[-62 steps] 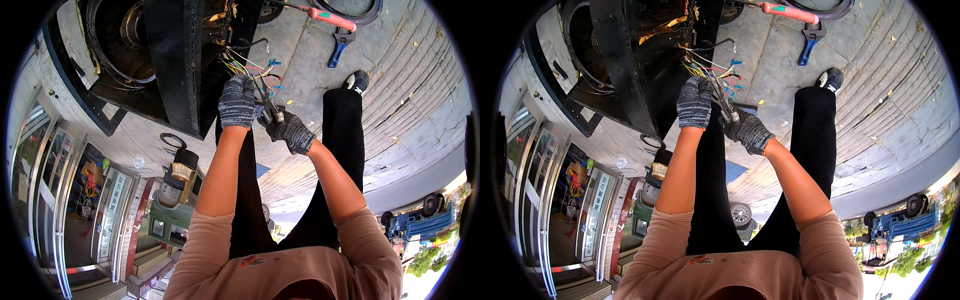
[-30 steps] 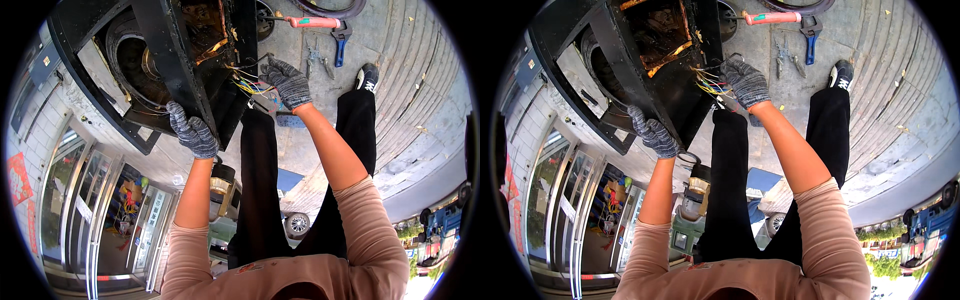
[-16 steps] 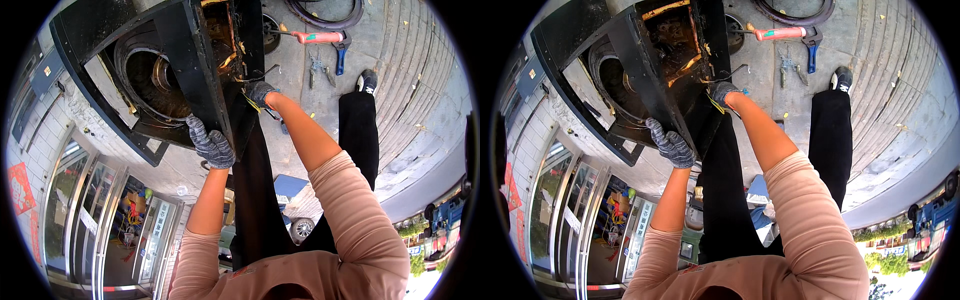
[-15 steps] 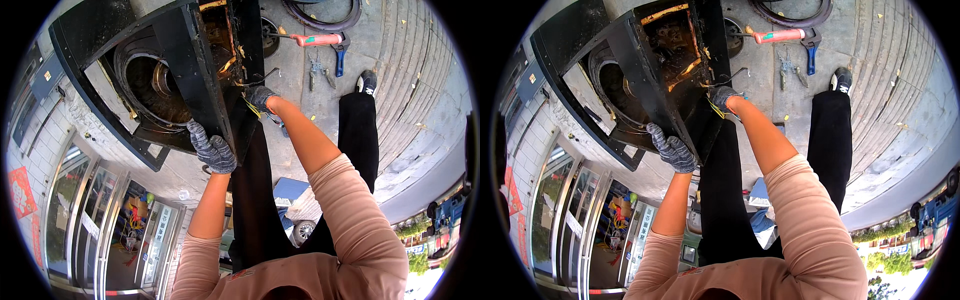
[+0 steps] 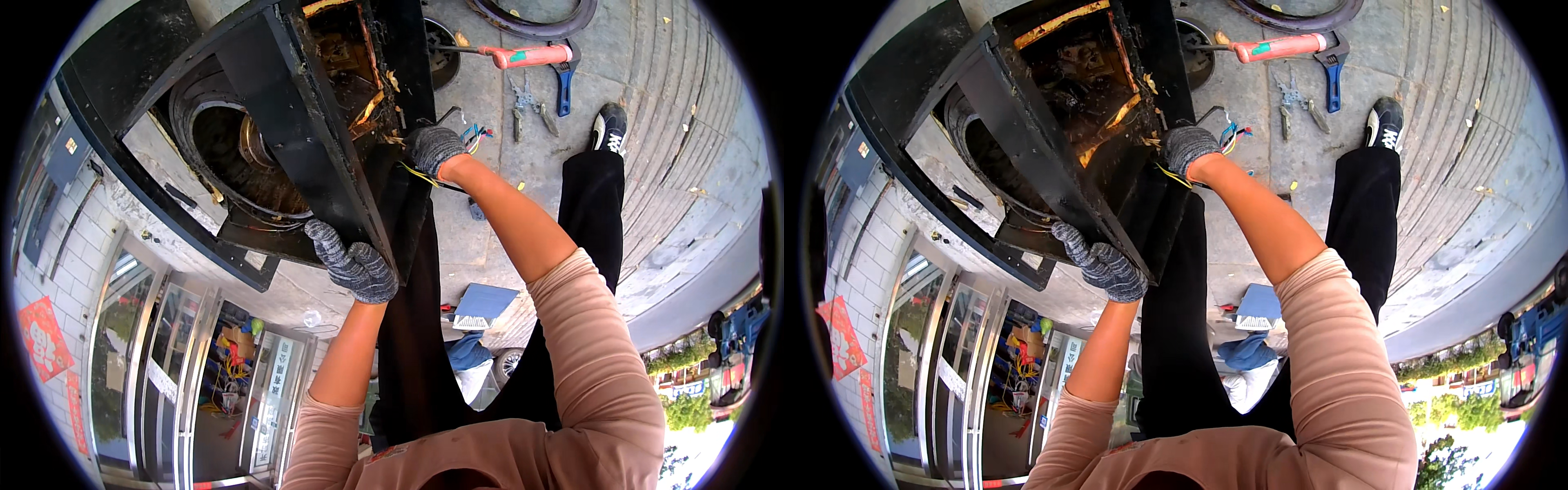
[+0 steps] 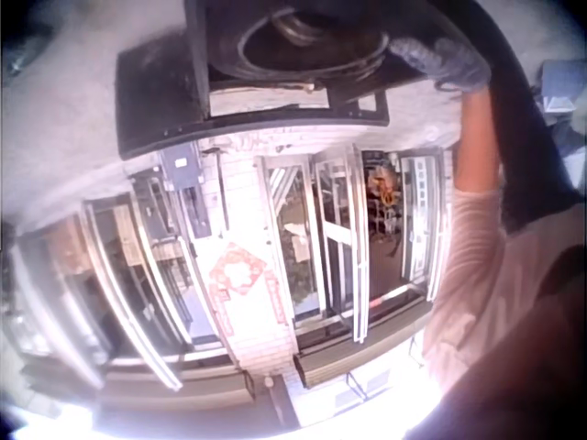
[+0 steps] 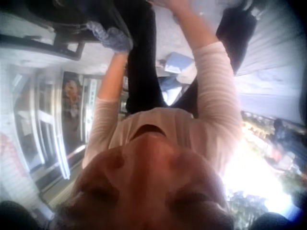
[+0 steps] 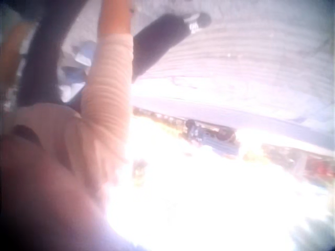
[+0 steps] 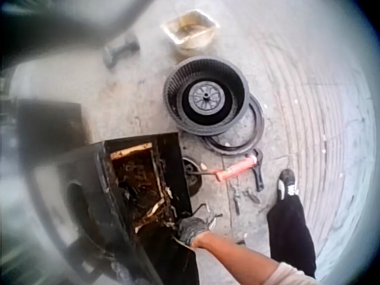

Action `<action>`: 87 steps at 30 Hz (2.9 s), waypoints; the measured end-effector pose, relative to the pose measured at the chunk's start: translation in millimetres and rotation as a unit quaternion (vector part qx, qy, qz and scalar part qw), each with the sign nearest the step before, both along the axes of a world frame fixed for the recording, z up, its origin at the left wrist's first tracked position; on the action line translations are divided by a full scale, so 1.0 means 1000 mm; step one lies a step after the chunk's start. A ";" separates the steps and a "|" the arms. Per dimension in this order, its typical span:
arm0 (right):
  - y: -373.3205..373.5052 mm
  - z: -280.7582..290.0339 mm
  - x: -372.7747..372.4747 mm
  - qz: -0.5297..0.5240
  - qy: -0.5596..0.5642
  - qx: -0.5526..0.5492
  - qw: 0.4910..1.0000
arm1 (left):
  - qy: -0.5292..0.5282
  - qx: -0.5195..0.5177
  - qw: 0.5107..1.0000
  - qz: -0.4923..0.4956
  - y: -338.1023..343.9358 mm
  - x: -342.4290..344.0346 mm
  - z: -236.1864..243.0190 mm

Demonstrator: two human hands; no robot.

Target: The person disassembles a washing machine, removing the drum and internal components. They use a screwdriver to loosen parts and pliers to cut wires. The person also walks to a nearby red cart to dispose of debris before returning to continue the repair.

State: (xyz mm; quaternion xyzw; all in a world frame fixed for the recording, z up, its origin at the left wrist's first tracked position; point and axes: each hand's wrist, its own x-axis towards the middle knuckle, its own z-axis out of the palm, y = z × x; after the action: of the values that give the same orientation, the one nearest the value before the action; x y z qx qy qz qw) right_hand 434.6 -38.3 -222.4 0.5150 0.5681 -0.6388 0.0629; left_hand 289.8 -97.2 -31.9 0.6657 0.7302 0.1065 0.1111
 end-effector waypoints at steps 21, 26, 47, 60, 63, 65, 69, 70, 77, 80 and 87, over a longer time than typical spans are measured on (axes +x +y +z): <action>0.005 -0.001 -0.010 -0.050 0.013 0.060 0.997 | -0.013 0.008 1.000 0.013 0.001 -0.002 0.000; -0.002 -0.015 -0.023 -0.046 -0.016 0.067 0.997 | -0.002 0.010 1.000 0.006 -0.002 -0.005 -0.002; -0.008 -0.008 -0.009 -0.061 0.028 0.104 0.992 | -0.005 0.005 1.000 -0.007 0.002 -0.005 0.002; -0.011 -0.026 -0.033 -0.114 0.008 0.087 0.990 | -0.015 -0.007 1.000 -0.006 -0.001 -0.007 0.000; -0.014 -0.047 -0.037 -0.069 0.005 0.098 0.993 | -0.002 -0.011 1.000 0.002 -0.003 -0.007 -0.002; -0.018 -0.062 -0.040 -0.073 0.021 0.132 0.988 | 0.001 -0.009 1.000 0.012 -0.006 -0.007 -0.004; 0.021 -0.068 -0.028 0.116 0.117 0.177 0.970 | -0.018 -0.011 0.999 0.031 -0.010 -0.009 -0.009; 0.027 -0.065 -0.029 0.102 0.121 0.130 0.979 | -0.025 -0.014 0.999 0.030 -0.009 -0.010 -0.008; -0.003 -0.012 0.009 -0.119 0.106 -0.019 0.987 | -0.035 0.008 0.999 -0.016 0.008 -0.003 0.004; 0.012 0.010 0.003 0.002 0.049 0.008 0.999 | -0.023 0.009 0.999 -0.043 0.009 -0.014 0.008; -0.048 -0.031 -0.005 -0.032 0.039 0.061 0.997 | -0.084 -0.014 0.994 -0.065 0.021 -0.027 0.015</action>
State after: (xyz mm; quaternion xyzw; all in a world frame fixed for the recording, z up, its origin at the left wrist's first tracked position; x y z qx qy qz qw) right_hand 429.3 -86.7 -253.0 0.5101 0.5911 -0.6247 -0.0112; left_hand 262.3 -76.5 -17.0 0.6990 0.6747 0.1445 0.1880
